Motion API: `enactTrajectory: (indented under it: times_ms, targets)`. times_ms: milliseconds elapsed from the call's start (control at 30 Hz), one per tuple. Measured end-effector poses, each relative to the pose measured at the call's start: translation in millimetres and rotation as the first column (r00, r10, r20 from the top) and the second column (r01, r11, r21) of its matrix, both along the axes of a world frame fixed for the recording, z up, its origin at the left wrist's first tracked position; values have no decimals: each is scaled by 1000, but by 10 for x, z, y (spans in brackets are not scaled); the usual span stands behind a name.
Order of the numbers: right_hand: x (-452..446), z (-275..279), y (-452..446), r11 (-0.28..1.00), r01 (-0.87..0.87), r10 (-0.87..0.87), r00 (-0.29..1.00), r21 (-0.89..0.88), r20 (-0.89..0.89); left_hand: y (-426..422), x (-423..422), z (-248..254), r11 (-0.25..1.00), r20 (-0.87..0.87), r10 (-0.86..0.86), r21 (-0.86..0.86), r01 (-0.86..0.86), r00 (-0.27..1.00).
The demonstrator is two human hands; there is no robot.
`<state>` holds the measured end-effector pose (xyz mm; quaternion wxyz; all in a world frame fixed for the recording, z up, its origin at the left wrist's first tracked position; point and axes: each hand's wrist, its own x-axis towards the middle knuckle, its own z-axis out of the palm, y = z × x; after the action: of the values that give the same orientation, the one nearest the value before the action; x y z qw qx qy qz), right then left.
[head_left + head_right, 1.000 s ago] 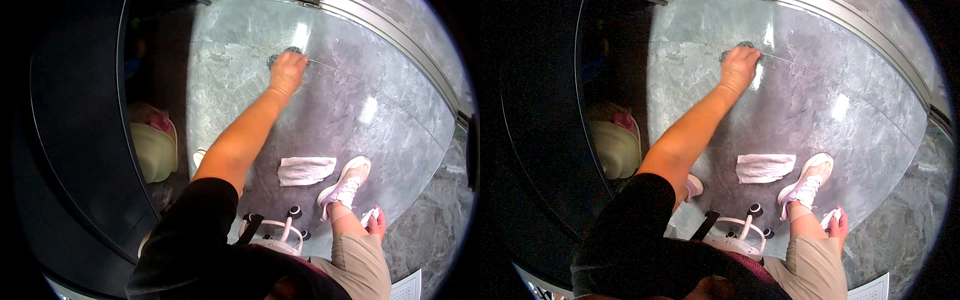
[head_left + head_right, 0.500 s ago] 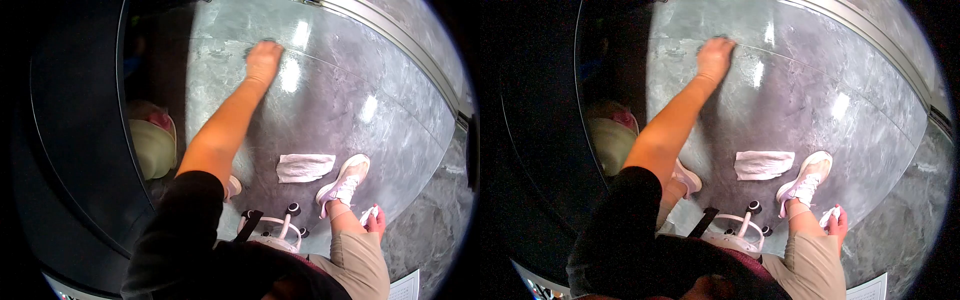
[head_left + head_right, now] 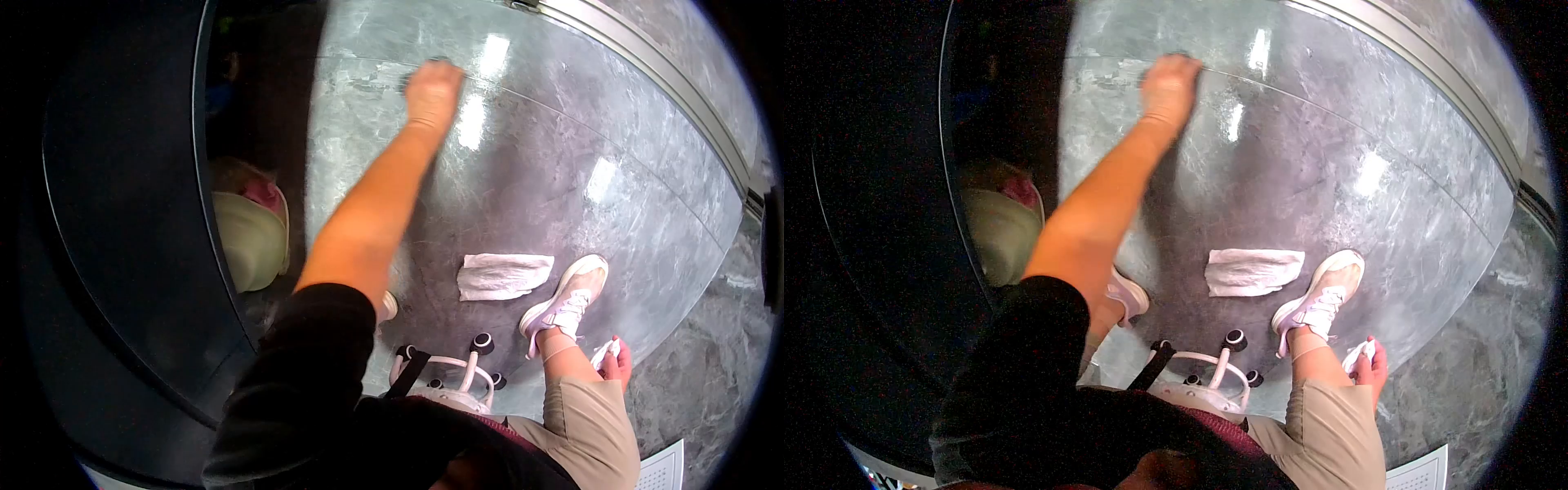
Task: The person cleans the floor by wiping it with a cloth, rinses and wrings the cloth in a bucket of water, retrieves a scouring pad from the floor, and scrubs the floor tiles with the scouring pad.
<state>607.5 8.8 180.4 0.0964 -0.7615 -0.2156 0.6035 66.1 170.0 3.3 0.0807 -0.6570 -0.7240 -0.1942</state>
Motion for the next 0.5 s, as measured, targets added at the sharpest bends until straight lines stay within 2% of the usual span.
enactTrajectory:
  times_ms: [100,167,233,300,333,367,433,500]
  targets:
    - [-1,3,-78,998,66,-66,998,12,16,-87,-224,35,998,-17,59,7,-59,998]
    - [3,-5,-80,994,105,-106,994,29,26,-39,-96,42,988,-96,135,-66,-142,986]
    - [70,-63,-51,1000,4,-4,1000,-3,16,6,229,-20,995,-57,28,-97,-34,998]
    - [87,-73,-66,1000,12,-12,1000,-2,-3,110,561,-128,994,-5,-36,-107,35,999]
    - [67,-43,-40,1000,13,-13,1000,-7,-21,148,660,15,988,22,-20,-156,23,1000]
    - [36,-21,-2,1000,5,-5,1000,-2,-25,130,639,41,988,19,-12,-151,15,1000]
    - [-54,16,28,1000,4,-4,1000,-24,22,134,568,65,988,143,-115,-88,129,983]
    - [-73,-5,25,1000,24,-24,999,-7,24,87,369,56,991,141,-79,-98,93,987]
